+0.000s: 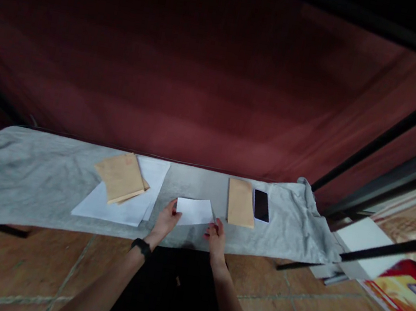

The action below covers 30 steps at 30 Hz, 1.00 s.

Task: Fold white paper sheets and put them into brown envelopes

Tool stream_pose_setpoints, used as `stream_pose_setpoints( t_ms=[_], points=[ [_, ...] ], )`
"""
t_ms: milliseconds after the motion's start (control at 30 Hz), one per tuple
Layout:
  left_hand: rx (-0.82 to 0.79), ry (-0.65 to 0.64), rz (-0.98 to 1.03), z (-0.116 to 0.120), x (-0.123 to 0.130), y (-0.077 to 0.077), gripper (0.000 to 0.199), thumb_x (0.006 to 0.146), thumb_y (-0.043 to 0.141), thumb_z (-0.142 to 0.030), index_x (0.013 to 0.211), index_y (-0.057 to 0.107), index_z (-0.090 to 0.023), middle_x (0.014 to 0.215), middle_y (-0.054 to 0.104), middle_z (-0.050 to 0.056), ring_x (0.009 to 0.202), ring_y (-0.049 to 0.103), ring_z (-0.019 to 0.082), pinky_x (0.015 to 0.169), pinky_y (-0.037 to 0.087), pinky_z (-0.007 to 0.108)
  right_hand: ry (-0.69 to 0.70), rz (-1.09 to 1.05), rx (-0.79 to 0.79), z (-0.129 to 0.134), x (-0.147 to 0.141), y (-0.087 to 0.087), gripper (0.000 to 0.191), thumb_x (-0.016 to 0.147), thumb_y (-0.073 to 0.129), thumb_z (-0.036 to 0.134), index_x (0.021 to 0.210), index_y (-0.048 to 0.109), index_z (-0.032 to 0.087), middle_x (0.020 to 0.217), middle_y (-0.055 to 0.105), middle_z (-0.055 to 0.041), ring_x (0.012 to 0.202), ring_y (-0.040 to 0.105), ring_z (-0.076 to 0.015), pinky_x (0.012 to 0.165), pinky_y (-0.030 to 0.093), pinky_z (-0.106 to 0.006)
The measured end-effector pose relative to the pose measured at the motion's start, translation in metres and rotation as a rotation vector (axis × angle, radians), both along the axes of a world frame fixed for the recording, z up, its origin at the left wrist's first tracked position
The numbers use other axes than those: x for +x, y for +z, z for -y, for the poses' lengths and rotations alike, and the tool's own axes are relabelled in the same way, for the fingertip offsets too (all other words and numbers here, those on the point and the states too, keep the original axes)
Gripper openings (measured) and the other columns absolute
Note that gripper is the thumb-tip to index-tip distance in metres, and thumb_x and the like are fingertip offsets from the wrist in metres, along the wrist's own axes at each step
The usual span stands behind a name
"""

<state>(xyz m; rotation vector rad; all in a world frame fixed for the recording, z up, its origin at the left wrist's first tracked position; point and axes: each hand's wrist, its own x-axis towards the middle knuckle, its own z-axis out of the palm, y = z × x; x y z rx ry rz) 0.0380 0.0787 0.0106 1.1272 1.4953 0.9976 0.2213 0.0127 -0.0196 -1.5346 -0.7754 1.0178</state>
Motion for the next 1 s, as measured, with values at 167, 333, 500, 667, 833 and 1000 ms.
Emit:
stream_pose_setpoints(
  t_ms=[167, 333, 500, 667, 833, 1000],
  points=[
    [0.171, -0.111, -0.457, -0.005, -0.005, 0.000, 0.060, 0.078, 0.055, -0.011, 0.137, 0.052, -0.014, 0.103, 0.071, 0.009, 0.093, 0.068, 0.022, 0.087, 0.051, 0.034, 0.147, 0.895, 0.249, 0.012, 0.005, -0.001, 0.049, 0.096, 0.036, 0.025, 0.142, 0.049, 0.015, 0.144, 0.052, -0.0162, 0.134, 0.049, -0.0248, 0.108, 0.044, -0.044],
    [0.360, -0.148, -0.771, 0.008, 0.003, -0.009, 0.051, 0.087, 0.047, -0.014, 0.138, 0.052, -0.012, 0.135, 0.058, 0.016, 0.122, 0.058, 0.025, 0.106, 0.045, 0.039, 0.375, 1.256, 0.313, 0.016, -0.008, -0.002, 0.047, 0.100, 0.042, 0.026, 0.146, 0.046, 0.017, 0.152, 0.045, -0.0109, 0.141, 0.041, -0.0247, 0.116, 0.034, -0.046],
    [0.592, -0.389, -0.966, 0.046, 0.018, -0.024, 0.048, 0.098, 0.041, -0.033, 0.140, 0.052, -0.012, 0.150, 0.047, 0.017, 0.140, 0.043, 0.028, 0.115, 0.036, 0.046, 0.396, 1.351, 0.252, 0.023, -0.007, -0.008, 0.049, 0.102, 0.040, 0.025, 0.150, 0.040, 0.014, 0.154, 0.042, -0.0116, 0.142, 0.040, -0.0229, 0.118, 0.029, -0.044],
    [0.692, -0.465, -1.115, 0.068, 0.019, -0.034, 0.054, 0.099, 0.038, -0.037, 0.147, 0.043, -0.012, 0.154, 0.041, 0.016, 0.144, 0.036, 0.027, 0.118, 0.032, 0.047, 0.432, 1.322, 0.316, 0.019, -0.007, -0.003, 0.046, 0.104, 0.031, 0.021, 0.147, 0.044, 0.011, 0.151, 0.046, -0.0118, 0.142, 0.039, -0.0201, 0.119, 0.029, -0.043],
    [0.714, -0.519, -1.164, 0.067, 0.012, -0.036, 0.059, 0.095, 0.038, -0.026, 0.151, 0.035, -0.007, 0.155, 0.039, 0.018, 0.146, 0.033, 0.026, 0.119, 0.030, 0.047, 0.521, 1.305, 0.358, 0.009, -0.018, -0.002, 0.047, 0.106, 0.028, 0.029, 0.147, 0.044, 0.012, 0.151, 0.046, -0.0097, 0.142, 0.040, -0.0198, 0.118, 0.031, -0.041],
    [0.723, -0.470, -1.177, 0.069, 0.004, -0.035, 0.059, 0.098, 0.037, -0.030, 0.152, 0.031, -0.006, 0.156, 0.037, 0.018, 0.147, 0.031, 0.026, 0.119, 0.031, 0.045, 0.487, 1.367, 0.365, 0.012, -0.007, -0.011, 0.054, 0.105, 0.034, 0.037, 0.151, 0.035, 0.010, 0.154, 0.042, -0.0140, 0.143, 0.037, -0.0238, 0.117, 0.031, -0.044]
  ],
)
